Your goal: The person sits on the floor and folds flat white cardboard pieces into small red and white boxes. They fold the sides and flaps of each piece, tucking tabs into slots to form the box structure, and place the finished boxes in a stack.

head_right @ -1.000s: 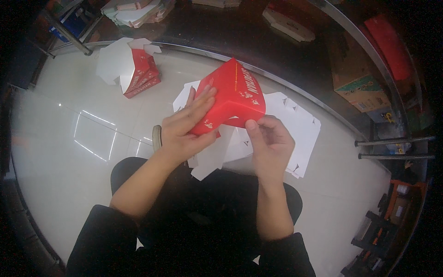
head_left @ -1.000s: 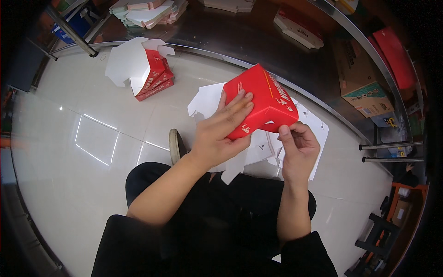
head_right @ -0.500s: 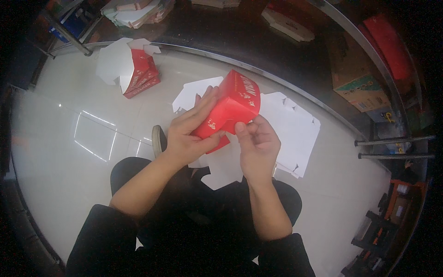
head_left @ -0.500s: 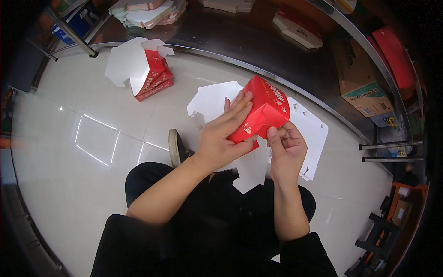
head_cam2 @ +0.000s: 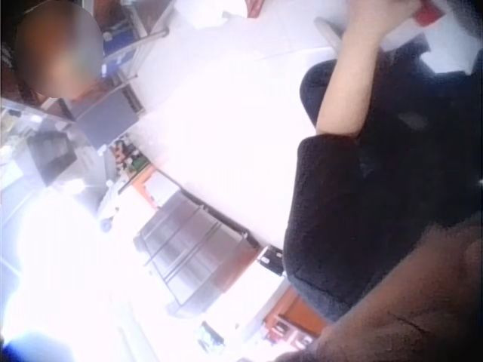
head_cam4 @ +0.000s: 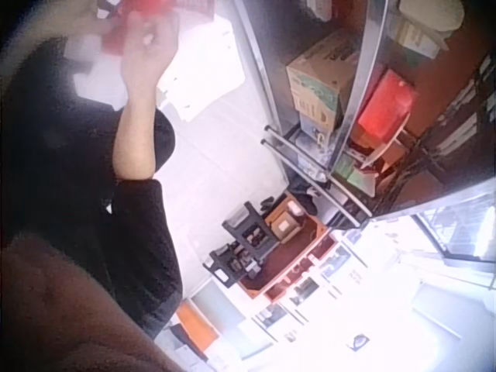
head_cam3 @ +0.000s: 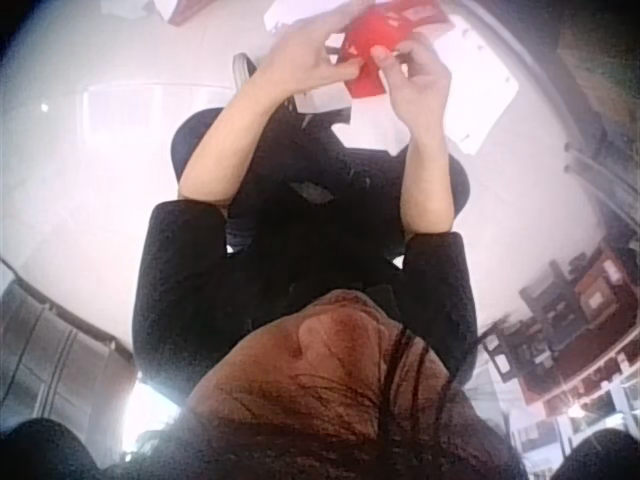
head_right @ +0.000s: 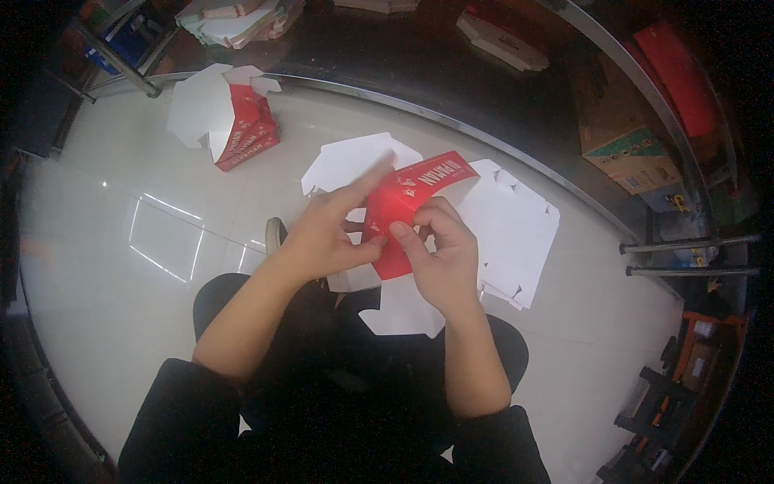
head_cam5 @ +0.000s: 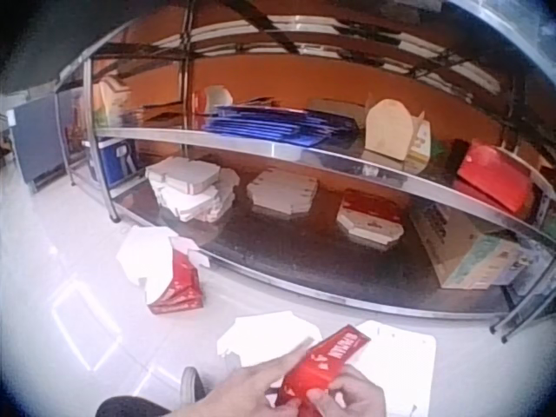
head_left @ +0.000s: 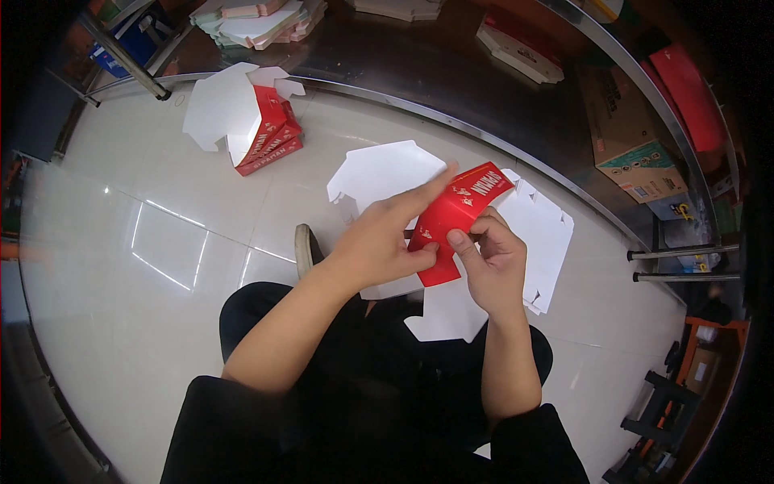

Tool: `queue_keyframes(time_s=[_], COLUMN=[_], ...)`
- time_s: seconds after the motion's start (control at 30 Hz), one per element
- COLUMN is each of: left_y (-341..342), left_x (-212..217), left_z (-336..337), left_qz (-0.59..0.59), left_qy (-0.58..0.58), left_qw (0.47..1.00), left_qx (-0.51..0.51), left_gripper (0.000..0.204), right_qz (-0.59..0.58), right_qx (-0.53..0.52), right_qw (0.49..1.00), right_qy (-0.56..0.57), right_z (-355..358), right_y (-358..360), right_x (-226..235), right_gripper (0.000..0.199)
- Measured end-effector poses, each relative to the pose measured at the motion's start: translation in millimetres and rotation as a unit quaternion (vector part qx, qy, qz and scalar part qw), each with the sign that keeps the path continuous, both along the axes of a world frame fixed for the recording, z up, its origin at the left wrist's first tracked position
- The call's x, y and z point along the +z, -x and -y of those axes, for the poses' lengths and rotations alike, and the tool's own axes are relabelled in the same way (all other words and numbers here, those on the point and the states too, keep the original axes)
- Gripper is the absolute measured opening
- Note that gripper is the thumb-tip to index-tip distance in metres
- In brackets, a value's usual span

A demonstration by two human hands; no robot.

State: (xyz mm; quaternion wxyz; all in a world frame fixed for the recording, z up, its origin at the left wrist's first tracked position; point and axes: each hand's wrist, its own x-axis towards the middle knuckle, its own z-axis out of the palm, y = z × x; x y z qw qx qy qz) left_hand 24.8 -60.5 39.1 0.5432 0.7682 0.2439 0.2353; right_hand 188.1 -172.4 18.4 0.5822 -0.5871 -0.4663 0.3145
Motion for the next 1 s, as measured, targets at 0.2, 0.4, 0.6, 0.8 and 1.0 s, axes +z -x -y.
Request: queue_keyframes(time_s=[0.2,0.4,0.6,0.8,1.0], left_y=[4.9,-1.0,0.4,-4.6,-4.6], left_x=[-15.6,-16.5,-14.3,-17.2,-22.0], left_z=[-12.3,-19.9,-19.4,-7.6,-2.6], left_qz=[0.115,0.198,0.196,0.156,0.064], left_qy=[0.176,0.356,0.300,0.182,-0.023], left_qw=[0.970,0.870,0.905,0.963,0.995], left_qx=[0.118,0.277,0.228,0.120,0.073], left_gripper=[0.076,0.077,0.077,0.074,0.072], right_qz=[0.177,0.341,0.192,0.056,0.168], right_qx=[0.069,0.120,-0.052,-0.108,-0.097], right_qw=[0.963,0.932,0.973,0.977,0.963], right_qy=[0.194,0.027,0.120,0.173,0.188], right_z=[-2.8,3.7,-5.3,-0.9,-1.3], right_y=[3.9,11.6,19.0,8.1,16.3], right_x=[35.4,21.3,21.7,8.4,5.3], right_gripper=[0.018,0.016,0.015,0.019,0.021])
